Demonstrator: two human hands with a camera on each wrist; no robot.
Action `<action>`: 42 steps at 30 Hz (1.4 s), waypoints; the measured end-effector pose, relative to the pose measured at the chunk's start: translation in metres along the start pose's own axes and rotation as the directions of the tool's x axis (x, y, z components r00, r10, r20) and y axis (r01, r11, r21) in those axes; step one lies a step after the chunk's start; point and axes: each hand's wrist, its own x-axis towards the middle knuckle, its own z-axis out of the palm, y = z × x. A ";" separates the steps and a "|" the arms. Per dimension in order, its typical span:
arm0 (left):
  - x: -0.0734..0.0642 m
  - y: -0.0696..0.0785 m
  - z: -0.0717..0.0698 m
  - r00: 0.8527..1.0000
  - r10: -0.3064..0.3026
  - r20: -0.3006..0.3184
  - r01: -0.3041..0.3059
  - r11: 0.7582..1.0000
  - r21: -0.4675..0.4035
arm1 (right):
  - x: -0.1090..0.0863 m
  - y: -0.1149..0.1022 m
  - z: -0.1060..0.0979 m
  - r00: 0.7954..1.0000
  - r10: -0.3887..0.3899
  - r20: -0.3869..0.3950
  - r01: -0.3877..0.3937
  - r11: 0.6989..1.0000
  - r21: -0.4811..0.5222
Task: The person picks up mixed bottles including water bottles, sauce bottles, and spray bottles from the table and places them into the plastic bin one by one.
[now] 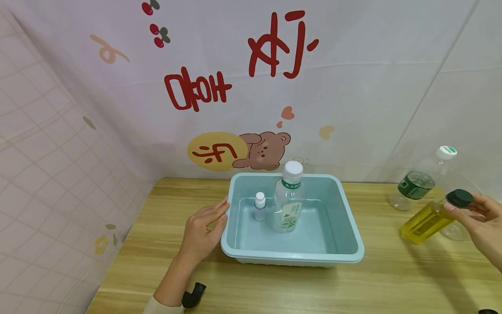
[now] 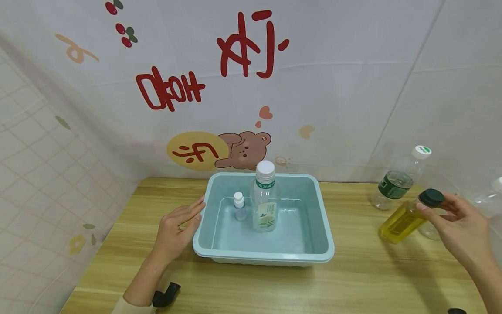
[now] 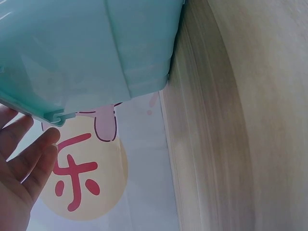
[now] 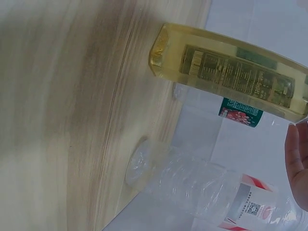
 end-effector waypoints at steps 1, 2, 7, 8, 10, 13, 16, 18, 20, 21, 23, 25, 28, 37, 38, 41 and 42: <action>0.000 0.000 0.000 1.000 0.000 0.000 0.000 1.000 -0.001 | 0.000 0.001 0.000 1.000 -0.011 -0.006 0.011 1.000 -0.002; 0.001 0.000 0.000 1.000 -0.001 0.001 0.001 1.000 -0.003 | 0.000 0.001 0.000 1.000 -0.020 -0.013 0.020 1.000 -0.001; 0.001 0.000 -0.001 1.000 0.000 0.001 0.000 1.000 -0.005 | -0.001 0.001 0.002 0.997 -0.071 -0.029 0.072 0.997 0.005; 0.001 0.000 -0.001 1.000 0.002 0.001 -0.002 1.000 -0.005 | -0.002 0.000 0.003 0.996 -0.080 -0.029 0.080 0.997 0.002; 0.001 0.000 -0.001 1.000 0.008 -0.001 -0.008 1.000 -0.004 | -0.002 0.000 0.003 0.996 -0.084 -0.031 0.084 0.996 -0.005; 0.001 0.000 0.000 1.000 0.013 -0.003 -0.013 1.000 -0.004 | -0.003 -0.001 0.003 0.997 -0.067 -0.040 0.065 0.997 -0.035; 0.000 0.000 0.000 1.000 0.014 -0.002 -0.014 1.000 -0.005 | -0.004 -0.002 0.004 0.998 -0.034 -0.057 0.031 0.998 -0.056; 0.000 0.001 0.000 1.000 0.014 -0.002 -0.014 1.000 -0.004 | -0.004 -0.004 0.004 0.998 -0.010 -0.060 0.007 0.999 -0.044; 0.001 0.001 0.000 1.000 0.011 -0.001 -0.011 1.000 -0.002 | -0.003 -0.006 0.005 0.997 0.002 -0.074 -0.003 1.000 -0.019; 0.001 0.001 0.000 1.000 0.010 0.000 -0.010 1.000 -0.003 | -0.002 -0.008 0.005 0.996 0.010 -0.084 -0.011 1.000 -0.010; 0.001 0.001 -0.001 1.000 0.005 0.002 -0.005 1.000 -0.003 | 0.000 -0.011 0.006 0.995 0.029 -0.100 -0.027 1.000 0.016; 0.001 0.001 -0.001 1.000 -0.001 0.006 0.001 1.000 -0.003 | 0.001 -0.015 0.007 0.992 0.044 -0.122 -0.040 0.999 0.035; 0.001 0.001 -0.001 1.000 -0.006 0.010 0.006 1.000 -0.001 | 0.002 -0.022 0.009 0.987 0.068 -0.146 -0.058 0.996 0.073; 0.001 0.002 -0.002 1.000 -0.002 0.009 0.002 1.000 0.006 | 0.002 -0.042 0.010 0.984 0.049 -0.171 -0.040 0.998 0.055; 0.001 0.002 -0.002 1.000 -0.003 0.010 0.003 1.000 0.005 | 0.002 -0.044 0.010 0.984 0.044 -0.171 -0.038 0.998 0.043; 0.001 0.002 -0.002 1.000 -0.007 0.013 0.007 1.000 0.001 | 0.001 -0.051 0.011 0.985 0.028 -0.169 -0.027 1.000 0.009; 0.001 0.002 -0.002 1.000 -0.009 0.014 0.009 1.000 0.000 | 0.002 -0.053 0.011 0.985 0.017 -0.172 -0.017 1.000 0.001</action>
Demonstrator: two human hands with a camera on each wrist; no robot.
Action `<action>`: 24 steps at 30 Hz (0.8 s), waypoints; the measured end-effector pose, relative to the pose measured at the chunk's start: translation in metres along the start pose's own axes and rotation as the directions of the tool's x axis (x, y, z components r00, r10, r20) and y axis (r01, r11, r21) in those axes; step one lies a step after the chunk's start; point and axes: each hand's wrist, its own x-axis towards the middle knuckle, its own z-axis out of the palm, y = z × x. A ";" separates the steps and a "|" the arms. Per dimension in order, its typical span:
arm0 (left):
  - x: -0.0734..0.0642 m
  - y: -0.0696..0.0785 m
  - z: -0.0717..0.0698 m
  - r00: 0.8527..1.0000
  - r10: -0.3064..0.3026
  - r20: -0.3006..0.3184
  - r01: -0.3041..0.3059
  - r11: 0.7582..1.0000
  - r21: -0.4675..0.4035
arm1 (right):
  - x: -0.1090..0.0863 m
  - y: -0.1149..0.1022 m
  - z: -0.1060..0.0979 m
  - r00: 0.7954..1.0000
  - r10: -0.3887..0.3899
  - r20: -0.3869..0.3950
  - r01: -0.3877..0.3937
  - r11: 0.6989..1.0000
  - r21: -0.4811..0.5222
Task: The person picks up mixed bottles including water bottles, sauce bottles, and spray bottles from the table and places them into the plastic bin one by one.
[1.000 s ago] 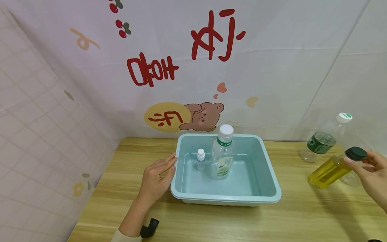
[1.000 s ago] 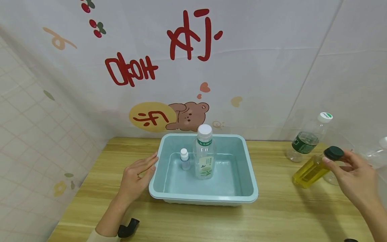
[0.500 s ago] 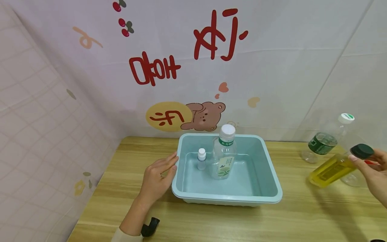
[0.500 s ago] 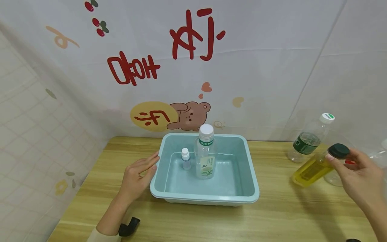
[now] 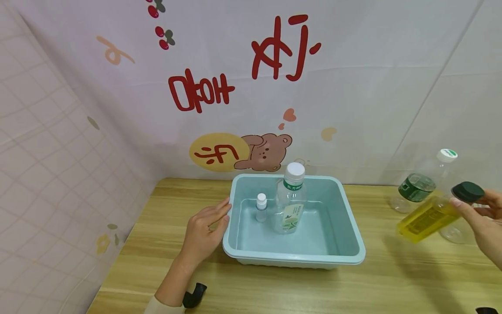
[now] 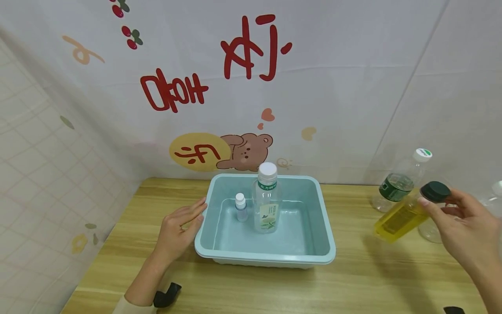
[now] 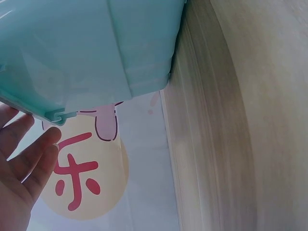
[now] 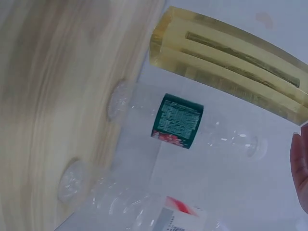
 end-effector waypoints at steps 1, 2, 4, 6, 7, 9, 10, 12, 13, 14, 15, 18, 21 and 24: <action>0.000 0.000 0.000 1.000 -0.004 0.002 0.004 1.000 -0.002 | 0.000 -0.002 0.001 1.000 -0.011 -0.003 0.011 1.000 -0.003; 0.000 0.000 0.000 1.000 -0.006 0.003 0.006 1.000 -0.002 | 0.001 -0.004 0.001 1.000 -0.023 -0.002 0.023 1.000 -0.006; 0.000 0.000 0.000 1.000 -0.008 0.003 0.008 1.000 -0.004 | 0.002 -0.009 0.002 0.999 -0.037 0.003 0.037 0.999 -0.009; -0.001 0.000 0.000 1.000 -0.010 0.002 0.010 1.000 -0.005 | 0.003 -0.013 0.004 0.999 -0.045 0.006 0.045 0.999 -0.010; -0.001 0.000 0.000 1.000 -0.011 0.003 0.011 1.000 -0.006 | 0.003 -0.015 0.004 0.999 -0.043 0.007 0.043 0.999 -0.016; 0.000 0.000 0.001 1.000 -0.011 0.003 0.011 1.000 -0.008 | 0.004 -0.020 0.005 0.999 -0.044 0.011 0.045 0.999 -0.020; 0.000 0.000 0.001 1.000 -0.011 0.003 0.011 1.000 -0.010 | 0.005 -0.023 0.006 0.999 -0.050 0.013 0.051 0.998 -0.024; 0.000 0.000 0.001 1.000 -0.011 0.004 0.011 1.000 -0.010 | 0.007 -0.029 0.007 0.997 -0.072 0.015 0.072 0.997 -0.027; 0.000 0.000 0.001 1.000 -0.011 0.003 0.011 1.000 -0.010 | 0.009 -0.032 0.008 0.996 -0.091 0.017 0.092 0.995 -0.035; 0.000 0.000 0.001 1.000 -0.010 0.003 0.010 1.000 -0.010 | 0.010 -0.035 0.009 0.993 -0.113 0.020 0.114 0.993 -0.035; 0.000 0.000 0.001 1.000 -0.009 0.002 0.009 1.000 -0.010 | 0.011 -0.038 0.010 0.991 -0.134 0.024 0.134 0.990 -0.040; 0.000 0.000 0.001 1.000 -0.012 0.003 0.012 1.000 -0.014 | 0.015 -0.046 0.013 0.980 -0.197 0.025 0.198 0.980 -0.001; 0.000 0.000 0.001 1.000 -0.012 0.003 0.012 1.000 -0.014 | 0.020 -0.054 0.016 0.964 -0.263 0.030 0.261 0.963 0.069; 0.000 0.000 0.001 1.000 -0.010 0.001 0.010 1.000 -0.010 | 0.024 -0.063 0.019 0.956 -0.292 0.042 0.286 0.953 0.103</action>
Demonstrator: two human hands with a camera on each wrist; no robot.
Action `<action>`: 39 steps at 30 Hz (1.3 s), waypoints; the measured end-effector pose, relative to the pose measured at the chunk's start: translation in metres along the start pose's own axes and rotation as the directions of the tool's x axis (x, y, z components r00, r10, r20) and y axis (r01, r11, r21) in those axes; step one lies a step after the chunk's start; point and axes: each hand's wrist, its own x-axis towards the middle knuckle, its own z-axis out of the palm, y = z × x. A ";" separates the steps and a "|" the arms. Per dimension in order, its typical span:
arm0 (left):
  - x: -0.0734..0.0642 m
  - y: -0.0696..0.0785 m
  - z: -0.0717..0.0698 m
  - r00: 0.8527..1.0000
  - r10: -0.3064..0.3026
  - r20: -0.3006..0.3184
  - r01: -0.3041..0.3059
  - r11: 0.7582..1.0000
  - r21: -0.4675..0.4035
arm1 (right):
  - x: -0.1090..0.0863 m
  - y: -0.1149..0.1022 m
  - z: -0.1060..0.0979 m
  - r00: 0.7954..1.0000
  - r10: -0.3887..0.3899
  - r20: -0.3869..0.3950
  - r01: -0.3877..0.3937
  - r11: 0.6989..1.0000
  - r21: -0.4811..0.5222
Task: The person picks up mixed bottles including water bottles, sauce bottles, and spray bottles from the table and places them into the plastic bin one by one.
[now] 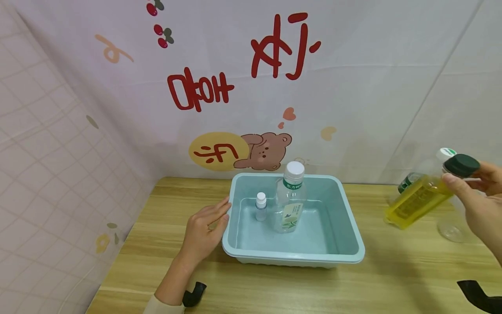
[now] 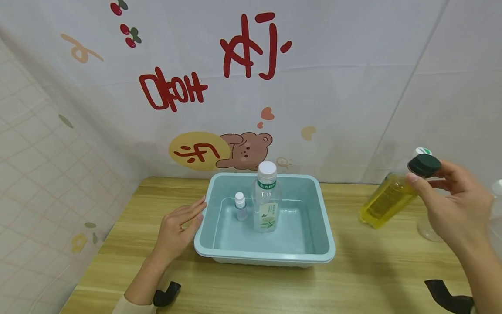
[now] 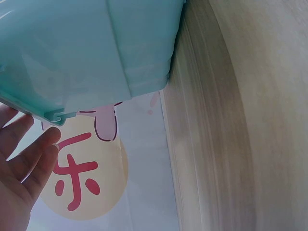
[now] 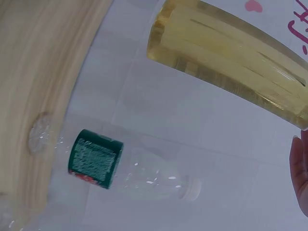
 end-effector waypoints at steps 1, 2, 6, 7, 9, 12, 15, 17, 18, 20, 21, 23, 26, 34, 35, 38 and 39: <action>0.000 0.000 0.000 1.000 0.001 -0.001 -0.001 1.000 0.001 | 0.002 -0.003 0.001 1.000 -0.002 0.005 0.002 1.000 0.010; 0.000 0.000 0.000 1.000 0.003 -0.003 -0.003 1.000 0.002 | 0.004 -0.006 0.002 1.000 -0.002 0.009 0.002 1.000 0.019; 0.001 0.000 0.000 1.000 0.007 -0.007 -0.007 1.000 0.001 | 0.012 -0.017 0.007 0.999 -0.022 0.032 0.021 0.998 0.055; 0.001 0.000 0.000 1.000 0.009 -0.009 -0.009 1.000 0.001 | 0.014 -0.020 0.009 0.999 -0.029 0.036 0.026 0.997 0.069; 0.001 0.000 0.001 1.000 0.014 -0.010 -0.014 1.000 0.001 | 0.018 -0.026 0.012 0.998 -0.043 0.043 0.039 0.996 0.081; 0.001 0.000 0.001 1.000 0.016 -0.011 -0.016 1.000 0.002 | 0.024 -0.036 0.017 0.996 -0.066 0.055 0.062 0.995 0.078; 0.001 0.000 0.000 1.000 0.016 -0.011 -0.016 1.000 0.002 | 0.030 -0.046 0.023 0.995 -0.075 0.065 0.070 0.995 0.074; 0.001 0.000 0.000 1.000 0.015 -0.012 -0.015 1.000 0.004 | 0.033 -0.053 0.027 0.997 -0.049 0.067 0.045 0.997 0.062; 0.001 0.000 0.000 1.000 0.014 -0.011 -0.014 1.000 0.005 | 0.034 -0.057 0.028 0.997 -0.042 0.069 0.038 0.997 0.065; 0.001 0.000 0.000 1.000 0.014 -0.009 -0.014 1.000 0.006 | 0.037 -0.062 0.033 0.997 -0.039 0.061 0.033 0.995 0.089; 0.001 0.000 0.000 1.000 0.013 -0.008 -0.013 1.000 0.006 | 0.038 -0.065 0.036 0.998 -0.040 0.055 0.035 0.994 0.101; 0.001 0.001 0.000 1.000 0.009 -0.007 -0.009 1.000 0.006 | 0.041 -0.069 0.043 0.998 -0.055 0.042 0.050 0.991 0.125; 0.001 0.001 0.000 1.000 0.002 -0.003 -0.002 1.000 0.005 | 0.045 -0.074 0.052 0.996 -0.089 0.025 0.084 0.983 0.163; 0.001 0.000 0.000 1.000 -0.001 -0.001 0.001 1.000 0.010 | 0.050 -0.089 0.072 0.993 -0.099 0.060 0.090 0.985 0.146; 0.001 0.000 0.000 1.000 -0.001 0.000 0.001 1.000 0.009 | 0.050 -0.090 0.075 0.994 -0.091 0.059 0.081 0.986 0.149; 0.001 0.000 0.000 1.000 0.005 -0.002 -0.005 1.000 0.009 | 0.051 -0.092 0.083 0.996 -0.063 0.064 0.049 0.978 0.201; 0.001 0.000 0.000 1.000 0.006 -0.002 -0.006 1.000 0.008 | 0.051 -0.093 0.086 0.996 -0.057 0.070 0.041 0.976 0.214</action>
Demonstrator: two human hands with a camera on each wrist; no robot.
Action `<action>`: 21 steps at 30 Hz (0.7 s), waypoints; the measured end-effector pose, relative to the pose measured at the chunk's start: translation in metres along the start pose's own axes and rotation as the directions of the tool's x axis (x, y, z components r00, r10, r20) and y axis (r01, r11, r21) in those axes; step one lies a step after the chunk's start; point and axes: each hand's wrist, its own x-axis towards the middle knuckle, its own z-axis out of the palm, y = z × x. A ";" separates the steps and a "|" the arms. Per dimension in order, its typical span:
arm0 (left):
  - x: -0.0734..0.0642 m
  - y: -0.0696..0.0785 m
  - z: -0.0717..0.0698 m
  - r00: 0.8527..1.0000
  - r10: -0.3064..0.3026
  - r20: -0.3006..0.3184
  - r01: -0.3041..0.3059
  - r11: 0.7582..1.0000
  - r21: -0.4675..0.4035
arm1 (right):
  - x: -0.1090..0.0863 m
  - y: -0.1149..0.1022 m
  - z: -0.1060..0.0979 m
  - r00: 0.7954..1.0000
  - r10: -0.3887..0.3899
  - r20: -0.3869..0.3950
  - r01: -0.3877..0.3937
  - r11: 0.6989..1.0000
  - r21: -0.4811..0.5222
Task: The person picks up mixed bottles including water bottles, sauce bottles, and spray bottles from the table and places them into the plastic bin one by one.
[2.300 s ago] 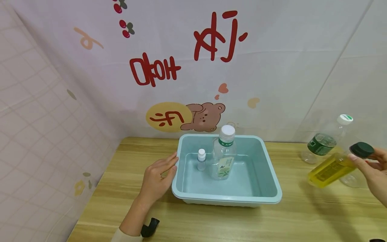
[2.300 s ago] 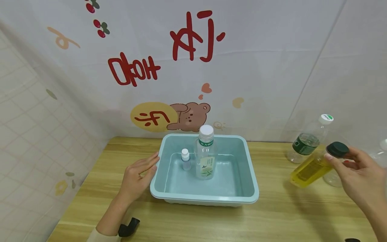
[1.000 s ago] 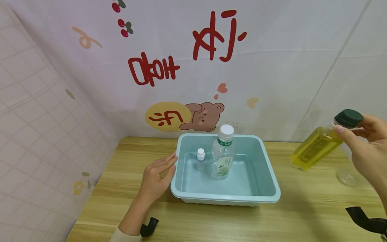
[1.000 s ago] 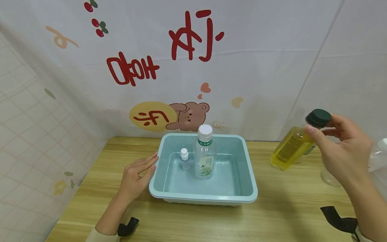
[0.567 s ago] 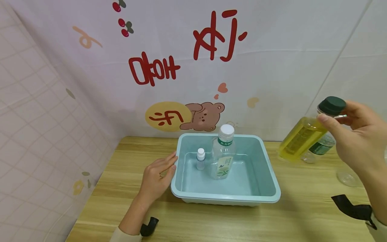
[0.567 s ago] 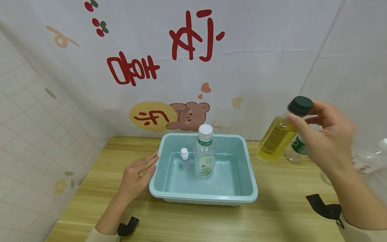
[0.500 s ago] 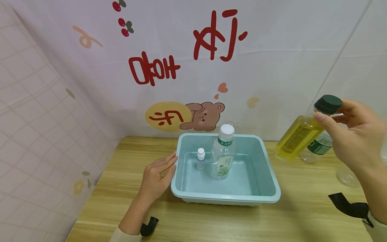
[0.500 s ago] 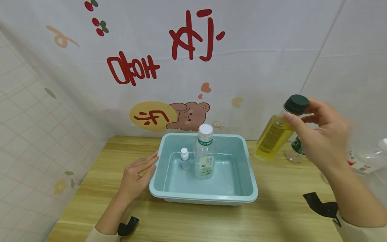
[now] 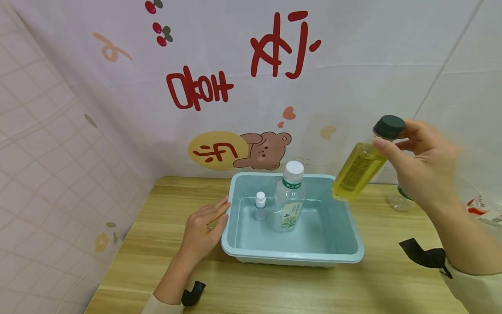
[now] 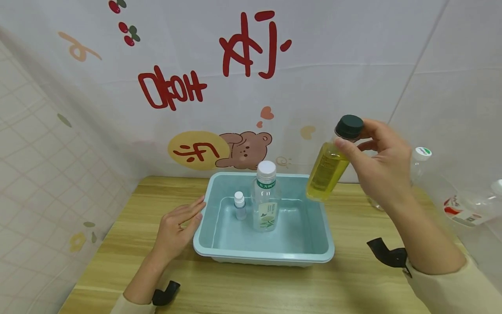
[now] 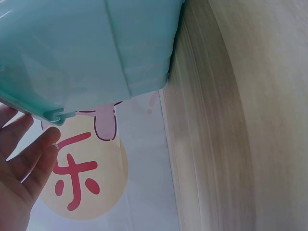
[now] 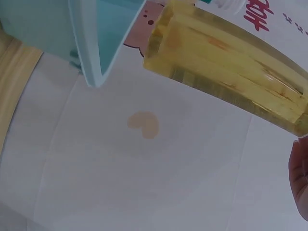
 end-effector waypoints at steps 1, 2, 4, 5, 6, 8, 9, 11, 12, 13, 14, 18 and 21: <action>0.000 0.000 0.000 1.000 0.002 -0.001 -0.002 1.000 -0.001 | 0.000 0.000 0.003 1.000 0.004 0.005 -0.004 1.000 0.009; 0.000 0.000 0.000 1.000 0.005 -0.002 -0.005 1.000 -0.002 | 0.000 0.000 0.006 1.000 0.008 0.011 -0.008 1.000 0.022; -0.001 0.000 0.000 1.000 0.009 -0.001 -0.009 1.000 -0.002 | -0.001 0.001 0.011 1.000 -0.003 0.029 0.002 1.000 0.024; -0.001 0.000 0.000 1.000 0.011 -0.001 -0.011 1.000 -0.003 | -0.002 0.002 0.013 0.999 -0.007 0.034 0.006 1.000 0.024; -0.001 0.000 0.000 1.000 0.011 0.000 -0.011 1.000 -0.004 | -0.003 0.003 0.015 0.999 -0.015 0.037 0.014 1.000 0.025; -0.001 0.000 0.000 1.000 0.015 0.000 -0.015 1.000 -0.005 | -0.005 0.005 0.020 0.999 -0.027 0.044 0.026 0.999 0.028; -0.001 0.000 0.000 1.000 0.015 0.000 -0.015 1.000 -0.006 | -0.006 0.006 0.022 0.998 -0.034 0.048 0.032 0.999 0.030; -0.001 0.000 0.000 1.000 0.016 -0.001 -0.016 1.000 -0.007 | -0.010 0.008 0.025 0.998 -0.042 0.053 0.040 0.999 0.034; -0.001 0.000 0.000 1.000 0.015 -0.001 -0.015 1.000 -0.009 | -0.011 0.009 0.027 0.997 -0.050 0.057 0.049 0.998 0.026; -0.001 0.000 0.000 1.000 0.016 -0.002 -0.016 1.000 -0.010 | -0.013 0.010 0.028 0.997 -0.055 0.062 0.054 0.998 0.018; -0.002 0.001 0.000 1.000 0.017 -0.001 -0.017 1.000 -0.010 | -0.015 0.011 0.029 0.996 -0.060 0.066 0.060 0.998 0.006; -0.003 0.000 0.000 1.000 0.019 -0.001 -0.019 1.000 -0.008 | -0.023 0.015 0.033 0.995 -0.054 0.088 0.056 0.998 -0.025; -0.004 0.000 0.001 1.000 0.020 -0.003 -0.020 1.000 -0.004 | -0.029 0.019 0.036 0.994 -0.025 0.107 0.028 0.999 -0.034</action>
